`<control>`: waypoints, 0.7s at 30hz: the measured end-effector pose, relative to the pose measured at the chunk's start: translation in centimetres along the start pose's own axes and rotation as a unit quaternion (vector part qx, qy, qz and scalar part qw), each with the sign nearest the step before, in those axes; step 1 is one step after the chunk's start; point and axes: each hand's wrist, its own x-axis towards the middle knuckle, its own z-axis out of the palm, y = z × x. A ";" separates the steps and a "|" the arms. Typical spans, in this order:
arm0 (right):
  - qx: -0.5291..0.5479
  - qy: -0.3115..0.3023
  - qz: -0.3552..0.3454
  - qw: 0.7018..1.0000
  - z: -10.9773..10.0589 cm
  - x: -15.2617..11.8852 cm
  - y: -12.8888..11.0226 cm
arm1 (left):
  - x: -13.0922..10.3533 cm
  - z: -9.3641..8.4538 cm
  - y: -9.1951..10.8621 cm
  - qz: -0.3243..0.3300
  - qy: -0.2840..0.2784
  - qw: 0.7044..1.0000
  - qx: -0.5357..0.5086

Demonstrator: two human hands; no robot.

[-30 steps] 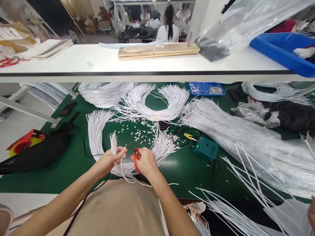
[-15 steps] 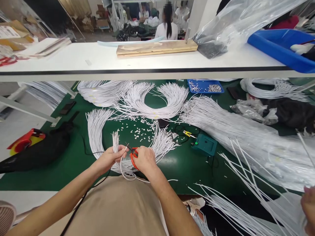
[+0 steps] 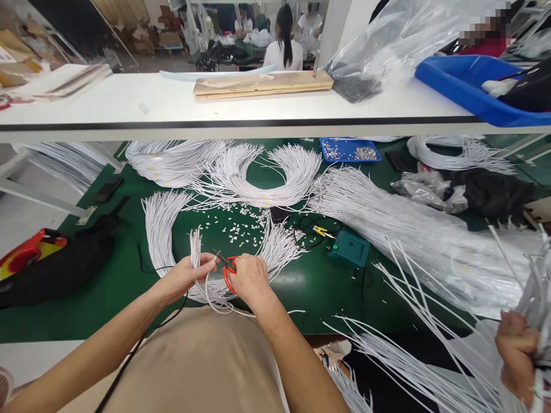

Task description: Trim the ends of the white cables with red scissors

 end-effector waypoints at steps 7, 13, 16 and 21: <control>0.016 0.009 0.032 0.999 0.2 -0.5 -0.1 | 0.1 0.7 -0.1 0.022 0.062 0.997 0.049; 0.008 0.027 0.025 0.999 0.5 -0.9 -0.1 | -0.1 0.7 -0.1 0.050 0.061 0.990 0.117; 0.054 0.039 0.028 0.997 0.6 -0.9 0.5 | -0.2 0.8 0.0 0.047 0.063 0.989 0.122; 0.338 0.079 0.046 0.937 0.6 0.0 1.2 | -0.5 1.3 0.5 0.047 0.053 0.986 0.152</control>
